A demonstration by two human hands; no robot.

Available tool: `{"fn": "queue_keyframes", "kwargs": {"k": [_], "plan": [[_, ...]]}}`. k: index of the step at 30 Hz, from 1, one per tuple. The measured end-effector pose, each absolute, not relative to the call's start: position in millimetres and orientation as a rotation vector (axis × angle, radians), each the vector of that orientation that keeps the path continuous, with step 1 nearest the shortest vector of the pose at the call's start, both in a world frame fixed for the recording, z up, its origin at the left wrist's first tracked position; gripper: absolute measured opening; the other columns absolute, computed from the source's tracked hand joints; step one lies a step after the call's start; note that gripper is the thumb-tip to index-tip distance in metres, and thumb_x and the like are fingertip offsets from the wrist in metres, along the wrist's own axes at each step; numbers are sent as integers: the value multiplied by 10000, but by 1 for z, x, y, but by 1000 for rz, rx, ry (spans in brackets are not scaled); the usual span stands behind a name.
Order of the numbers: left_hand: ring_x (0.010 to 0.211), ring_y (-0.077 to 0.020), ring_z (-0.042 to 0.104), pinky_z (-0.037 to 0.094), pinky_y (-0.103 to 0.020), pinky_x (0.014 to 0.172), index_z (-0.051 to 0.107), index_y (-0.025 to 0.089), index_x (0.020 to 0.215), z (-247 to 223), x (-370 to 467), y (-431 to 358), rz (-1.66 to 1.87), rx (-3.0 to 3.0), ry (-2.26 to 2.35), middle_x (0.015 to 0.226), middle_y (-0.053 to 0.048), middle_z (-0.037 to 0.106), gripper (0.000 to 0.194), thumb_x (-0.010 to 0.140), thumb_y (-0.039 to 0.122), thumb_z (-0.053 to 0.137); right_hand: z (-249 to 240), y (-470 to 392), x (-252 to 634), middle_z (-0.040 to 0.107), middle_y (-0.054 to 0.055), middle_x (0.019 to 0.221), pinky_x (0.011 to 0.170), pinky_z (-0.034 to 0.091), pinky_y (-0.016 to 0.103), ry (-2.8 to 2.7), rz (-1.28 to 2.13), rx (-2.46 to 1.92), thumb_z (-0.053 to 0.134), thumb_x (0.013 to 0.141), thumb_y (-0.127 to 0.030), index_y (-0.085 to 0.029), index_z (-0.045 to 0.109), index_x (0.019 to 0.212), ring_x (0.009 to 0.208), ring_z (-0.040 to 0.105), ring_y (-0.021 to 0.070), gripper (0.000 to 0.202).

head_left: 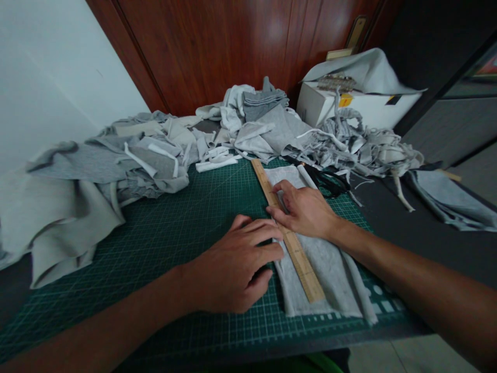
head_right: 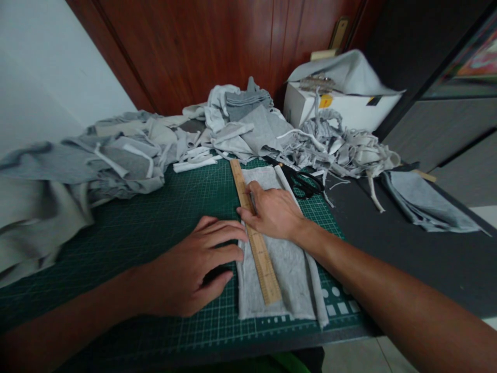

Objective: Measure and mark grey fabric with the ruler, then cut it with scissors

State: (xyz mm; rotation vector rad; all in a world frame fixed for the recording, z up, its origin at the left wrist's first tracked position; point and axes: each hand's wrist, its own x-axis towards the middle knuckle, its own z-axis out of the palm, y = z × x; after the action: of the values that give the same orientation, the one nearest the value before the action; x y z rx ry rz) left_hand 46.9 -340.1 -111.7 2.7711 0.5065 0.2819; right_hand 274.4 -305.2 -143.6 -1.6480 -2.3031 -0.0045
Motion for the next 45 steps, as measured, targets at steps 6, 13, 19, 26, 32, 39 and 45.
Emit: {"fn": "queue_keyframes", "kwargs": {"k": [6,13,19,26,32,39,45], "plan": [[1186,-257,577,346,-434,1031,677,222,1032,-115,47,-328,251,2849,431,1173,-65,669,115,1034,265,571,-142,-307,273,733,48,726,605,307,324,-2325,-44,-1659,468,1001,-540,-138,555,1289,669,694,260,502],[1092,-233,586,336,-417,974,577,202,911,-118,45,-332,192,2863,372,1095,-50,676,137,1012,133,516,-143,-307,272,747,60,759,588,293,324,-2353,-100,-1677,430,1015,-561,-144,543,1297,664,701,264,516],[938,-219,586,355,-414,928,545,208,862,-118,48,-339,222,2830,387,926,-30,650,182,1022,163,471,-140,-309,271,761,74,792,586,297,326,-2373,-102,-1683,435,1023,-552,-141,544,1294,676,707,266,504],[879,-238,614,404,-394,858,556,194,1017,-126,71,-331,324,2757,700,896,-24,653,52,1020,243,571,-140,-308,272,757,66,765,578,285,324,-2380,-57,-1687,329,1074,-418,-142,537,1310,640,672,233,419],[1140,-329,570,380,-472,949,588,195,1119,-129,66,-321,351,2825,713,1202,-103,652,529,837,587,804,-142,-307,272,760,77,760,569,260,326,-2342,-80,-1677,334,1073,-410,-146,561,1286,622,666,230,408],[1391,-423,458,291,-580,1115,559,181,1227,-129,59,-319,398,2770,822,1448,-194,568,905,646,842,767,-144,-306,272,757,80,742,553,252,325,-2331,-112,-1663,325,1062,-383,-149,564,1288,574,632,212,403],[1539,-481,290,175,-661,1185,539,182,1338,-128,55,-321,278,2790,871,1631,-221,429,1067,584,912,728,-143,-306,273,767,86,773,543,268,323,-2305,-105,-1673,316,1064,-350,-145,546,1288,591,652,216,381]]}}
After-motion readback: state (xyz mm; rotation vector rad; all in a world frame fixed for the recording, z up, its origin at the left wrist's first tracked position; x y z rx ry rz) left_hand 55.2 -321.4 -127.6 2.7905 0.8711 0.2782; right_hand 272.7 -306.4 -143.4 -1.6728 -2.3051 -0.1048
